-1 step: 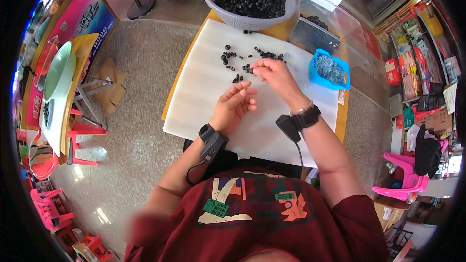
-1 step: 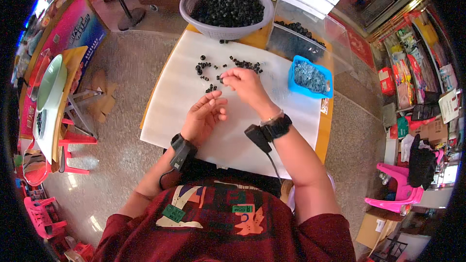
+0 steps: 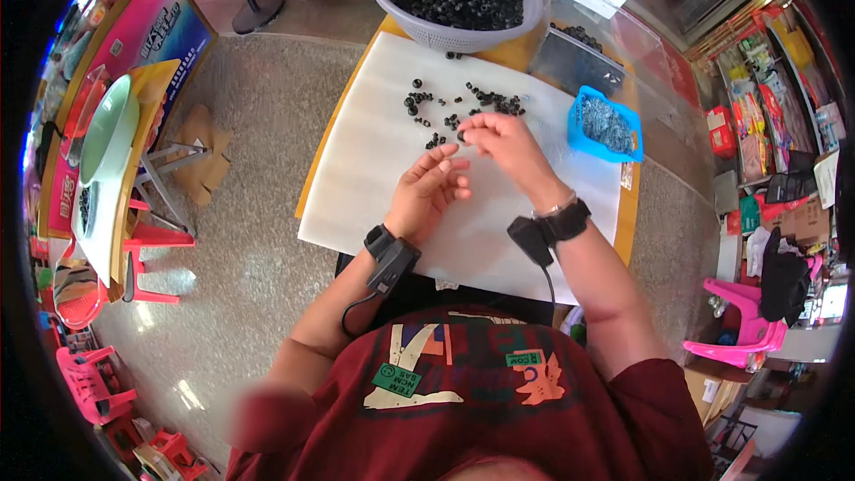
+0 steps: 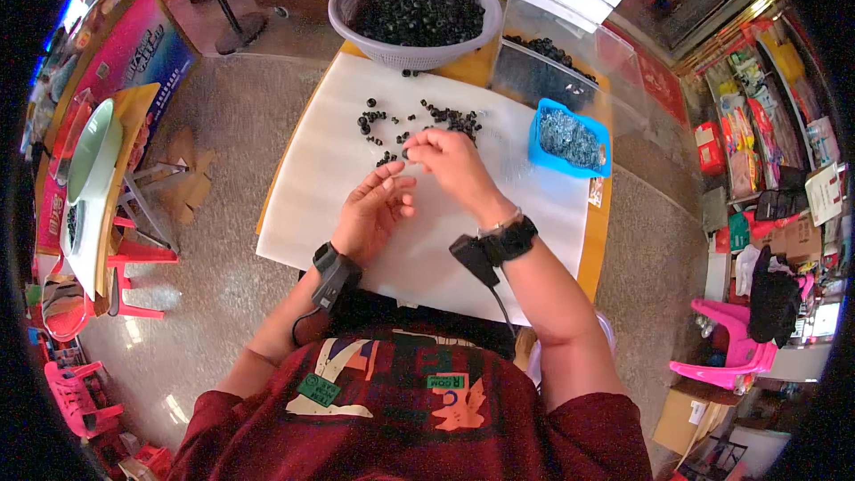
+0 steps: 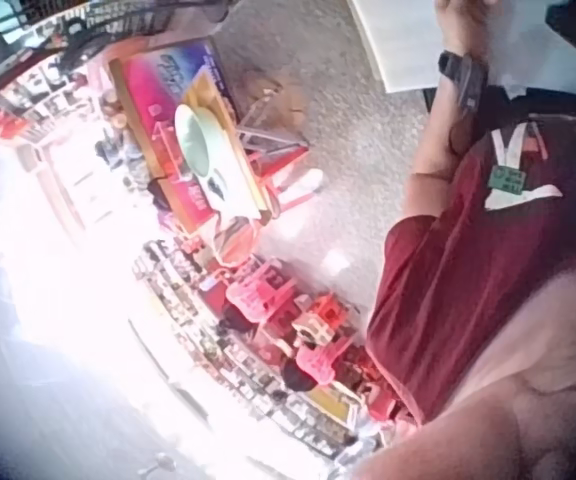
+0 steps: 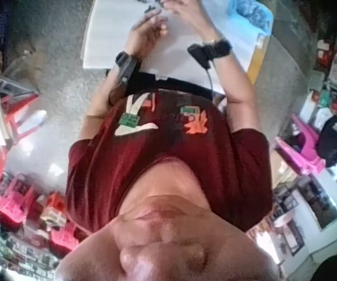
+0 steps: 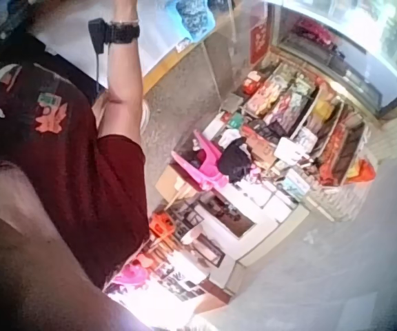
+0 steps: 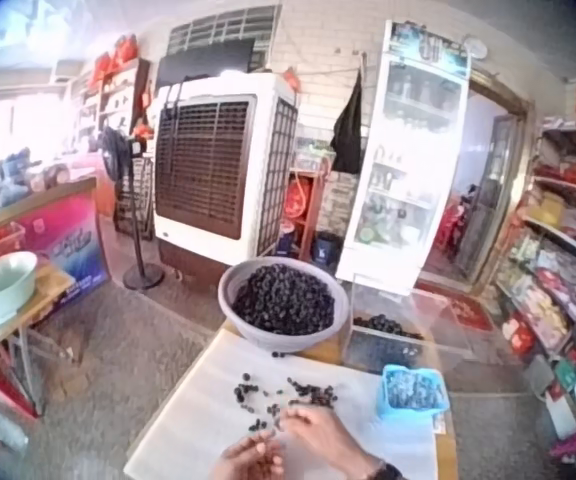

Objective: Manually assembling small black plastic components by pressing pieces together at a table.

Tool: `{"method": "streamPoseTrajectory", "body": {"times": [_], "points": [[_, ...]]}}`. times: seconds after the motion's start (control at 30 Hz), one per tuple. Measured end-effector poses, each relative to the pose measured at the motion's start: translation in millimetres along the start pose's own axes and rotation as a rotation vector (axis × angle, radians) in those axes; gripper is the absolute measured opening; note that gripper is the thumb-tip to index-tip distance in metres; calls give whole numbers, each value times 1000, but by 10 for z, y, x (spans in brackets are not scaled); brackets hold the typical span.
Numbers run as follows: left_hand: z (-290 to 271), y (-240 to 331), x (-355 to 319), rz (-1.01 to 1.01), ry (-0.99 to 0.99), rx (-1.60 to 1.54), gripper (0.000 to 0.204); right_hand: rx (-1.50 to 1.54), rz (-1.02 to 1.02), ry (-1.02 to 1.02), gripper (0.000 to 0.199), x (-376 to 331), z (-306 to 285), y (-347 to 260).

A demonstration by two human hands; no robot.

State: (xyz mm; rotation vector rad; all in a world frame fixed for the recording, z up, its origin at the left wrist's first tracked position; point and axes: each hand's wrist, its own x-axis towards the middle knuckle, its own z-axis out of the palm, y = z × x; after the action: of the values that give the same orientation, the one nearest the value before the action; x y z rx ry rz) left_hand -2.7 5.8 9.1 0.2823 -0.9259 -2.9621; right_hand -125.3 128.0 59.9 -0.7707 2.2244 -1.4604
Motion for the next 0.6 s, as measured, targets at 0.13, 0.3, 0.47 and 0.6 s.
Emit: {"method": "streamPoseTrajectory", "body": {"times": [0.13,0.3,0.47,0.6], "points": [[-61,-64,35,-12,-10,67,22,147,-35,77,13,-435,194,12],[-42,-46,3,-27,-7,170,18,33,-93,248,11,-625,295,49],[2,-27,-8,-31,41,214,12,-215,-147,326,9,-658,-76,269],[31,-9,-3,-38,20,227,14,-547,-179,512,7,-580,-553,661]]}}
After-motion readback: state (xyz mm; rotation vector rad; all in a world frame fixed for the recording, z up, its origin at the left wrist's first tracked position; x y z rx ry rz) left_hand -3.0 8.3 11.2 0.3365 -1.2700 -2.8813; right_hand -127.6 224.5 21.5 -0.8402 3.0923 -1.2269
